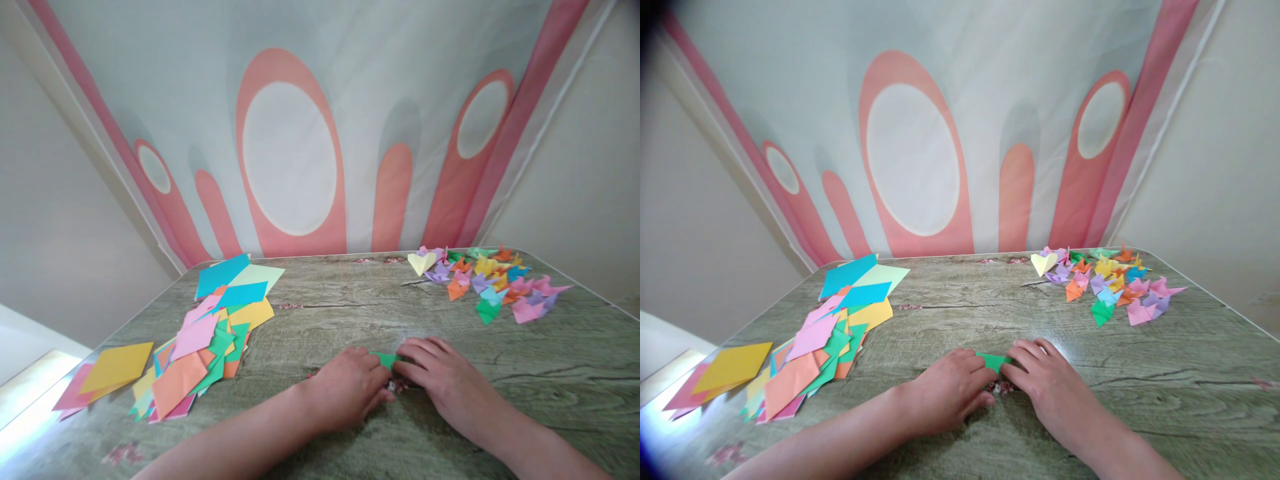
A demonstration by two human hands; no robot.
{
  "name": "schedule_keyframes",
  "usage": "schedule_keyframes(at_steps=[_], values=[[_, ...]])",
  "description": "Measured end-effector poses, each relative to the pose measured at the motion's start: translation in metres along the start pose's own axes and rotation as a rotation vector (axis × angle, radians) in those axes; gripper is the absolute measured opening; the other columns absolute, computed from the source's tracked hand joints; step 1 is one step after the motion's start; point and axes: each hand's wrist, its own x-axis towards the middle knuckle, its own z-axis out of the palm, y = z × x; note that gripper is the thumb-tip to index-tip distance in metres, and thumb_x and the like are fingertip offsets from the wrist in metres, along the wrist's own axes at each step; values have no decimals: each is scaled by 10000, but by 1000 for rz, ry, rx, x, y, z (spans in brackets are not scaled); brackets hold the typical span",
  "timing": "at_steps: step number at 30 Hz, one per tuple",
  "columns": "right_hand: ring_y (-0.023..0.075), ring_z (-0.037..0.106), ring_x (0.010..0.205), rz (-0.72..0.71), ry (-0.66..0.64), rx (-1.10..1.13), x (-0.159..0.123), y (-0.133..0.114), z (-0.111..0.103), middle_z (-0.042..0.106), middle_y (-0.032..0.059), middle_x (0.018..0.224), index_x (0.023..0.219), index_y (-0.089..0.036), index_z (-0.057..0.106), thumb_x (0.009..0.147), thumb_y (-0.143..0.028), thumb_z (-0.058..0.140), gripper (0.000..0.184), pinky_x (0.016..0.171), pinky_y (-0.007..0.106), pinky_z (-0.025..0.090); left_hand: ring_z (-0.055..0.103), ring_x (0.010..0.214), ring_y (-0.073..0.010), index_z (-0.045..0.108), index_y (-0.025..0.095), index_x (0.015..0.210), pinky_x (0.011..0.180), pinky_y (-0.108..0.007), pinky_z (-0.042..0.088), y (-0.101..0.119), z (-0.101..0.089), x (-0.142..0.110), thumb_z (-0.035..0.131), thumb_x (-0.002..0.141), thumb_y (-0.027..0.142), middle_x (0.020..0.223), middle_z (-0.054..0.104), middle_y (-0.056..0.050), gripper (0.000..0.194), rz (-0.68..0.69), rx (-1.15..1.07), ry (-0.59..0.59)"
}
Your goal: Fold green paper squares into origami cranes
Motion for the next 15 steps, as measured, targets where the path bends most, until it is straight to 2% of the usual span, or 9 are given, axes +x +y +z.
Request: schedule_keyframes(at_steps=[3,6,15], values=[[229,555,1040,-54,12,20,2,-4,1,661,45,1059,1067,-248,667,916,-148,546,217,920,410,370,596,835,-215,595,169,976,776,-324,465,-2,1,-2,520,928,349,912,632,-57,201,20,5,-4],[215,574,991,-41,4,27,3,-5,2,672,35,1018,1050,-256,672,924,-158,539,208,918,407,373,591,840,-209,607,181,976,784,-322,464,-3,1,-5,510,935,342,913,630,-49,192,17,19,-13],[188,583,975,57,-6,31,2,2,1,695,-1,1005,999,-261,689,863,-26,545,308,885,360,372,576,845,-210,644,201,943,789,-339,450,-6,-11,-23,477,956,346,859,625,-48,221,34,32,-76]])
